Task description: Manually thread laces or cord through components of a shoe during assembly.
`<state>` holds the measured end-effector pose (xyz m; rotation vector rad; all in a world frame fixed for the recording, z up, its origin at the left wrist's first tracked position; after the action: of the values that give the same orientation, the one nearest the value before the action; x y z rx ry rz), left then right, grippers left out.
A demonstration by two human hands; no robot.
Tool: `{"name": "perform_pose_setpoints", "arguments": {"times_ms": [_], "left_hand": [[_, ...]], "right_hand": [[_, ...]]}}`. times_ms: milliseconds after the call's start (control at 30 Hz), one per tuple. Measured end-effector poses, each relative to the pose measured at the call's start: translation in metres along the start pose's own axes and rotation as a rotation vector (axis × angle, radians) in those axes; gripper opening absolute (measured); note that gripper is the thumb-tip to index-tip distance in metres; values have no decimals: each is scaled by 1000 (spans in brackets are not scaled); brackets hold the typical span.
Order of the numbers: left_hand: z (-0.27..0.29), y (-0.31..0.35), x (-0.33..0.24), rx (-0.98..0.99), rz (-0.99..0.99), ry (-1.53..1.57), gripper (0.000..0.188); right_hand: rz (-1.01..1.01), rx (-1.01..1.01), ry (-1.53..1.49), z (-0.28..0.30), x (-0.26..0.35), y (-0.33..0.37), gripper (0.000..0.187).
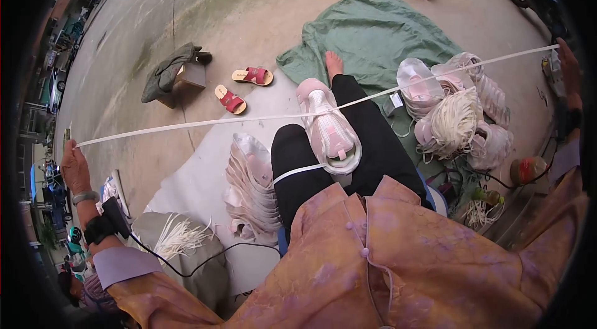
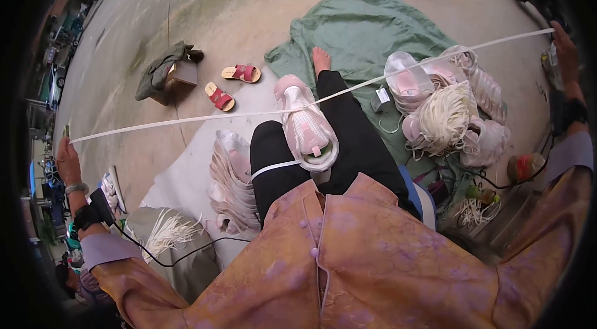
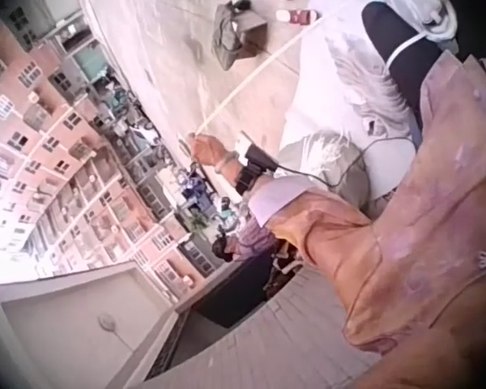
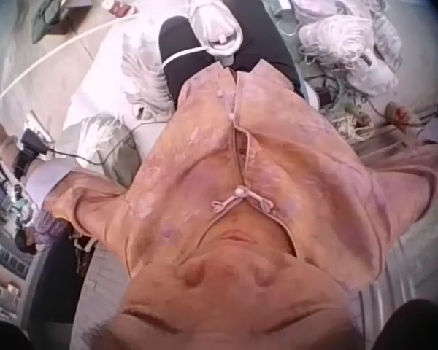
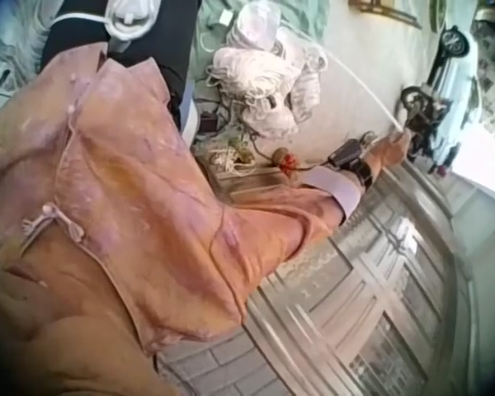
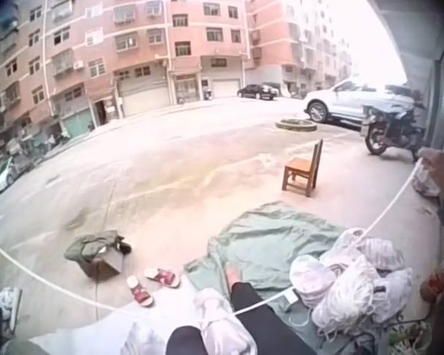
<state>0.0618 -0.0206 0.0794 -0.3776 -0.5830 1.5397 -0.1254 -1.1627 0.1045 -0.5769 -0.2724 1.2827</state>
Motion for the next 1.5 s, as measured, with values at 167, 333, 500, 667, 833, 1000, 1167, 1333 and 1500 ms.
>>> {"name": "perform_pose_setpoints", "arguments": {"times_ms": [167, 333, 500, 667, 833, 1000, 1167, 1333, 1500], "left_hand": [[17, -12, 55, 75, 73, -274, 19], [53, -11, 103, 17, 253, -396, 24], [83, -1, 160, 147, 486, -419, 27], [66, -1, 127, 160, 416, -533, 24], [65, -3, 106, 85, 364, -518, 23], [55, -10, 93, 176, 361, -499, 26], [57, -21, 97, 225, 334, -667, 25], [89, -27, 73, 226, 421, -686, 27], [90, -38, 46, 102, 413, -656, 28]], "right_hand": [[-40, -63, -202, -35, 78, 4, 31], [-220, 398, -48, -82, 151, 4, 16], [302, 108, 58, -103, 176, 4, 13], [224, 314, 165, -121, 180, 0, 9], [252, 273, 42, -121, 170, 11, 7], [289, 265, 48, -124, 169, 20, 16], [419, 218, 42, -116, 177, 22, 30], [490, 132, 31, -125, 148, 20, 27], [644, 80, 29, -149, 75, 22, 33]]}}
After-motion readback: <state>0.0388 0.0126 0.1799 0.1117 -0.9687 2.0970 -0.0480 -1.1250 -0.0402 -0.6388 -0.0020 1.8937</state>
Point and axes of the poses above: each hand's wrist, its own y-axis away from the middle knuckle, its own z-axis out of the back of the hand, x = y × z, the point moved 8 cm from there along -y, towards the middle knuckle
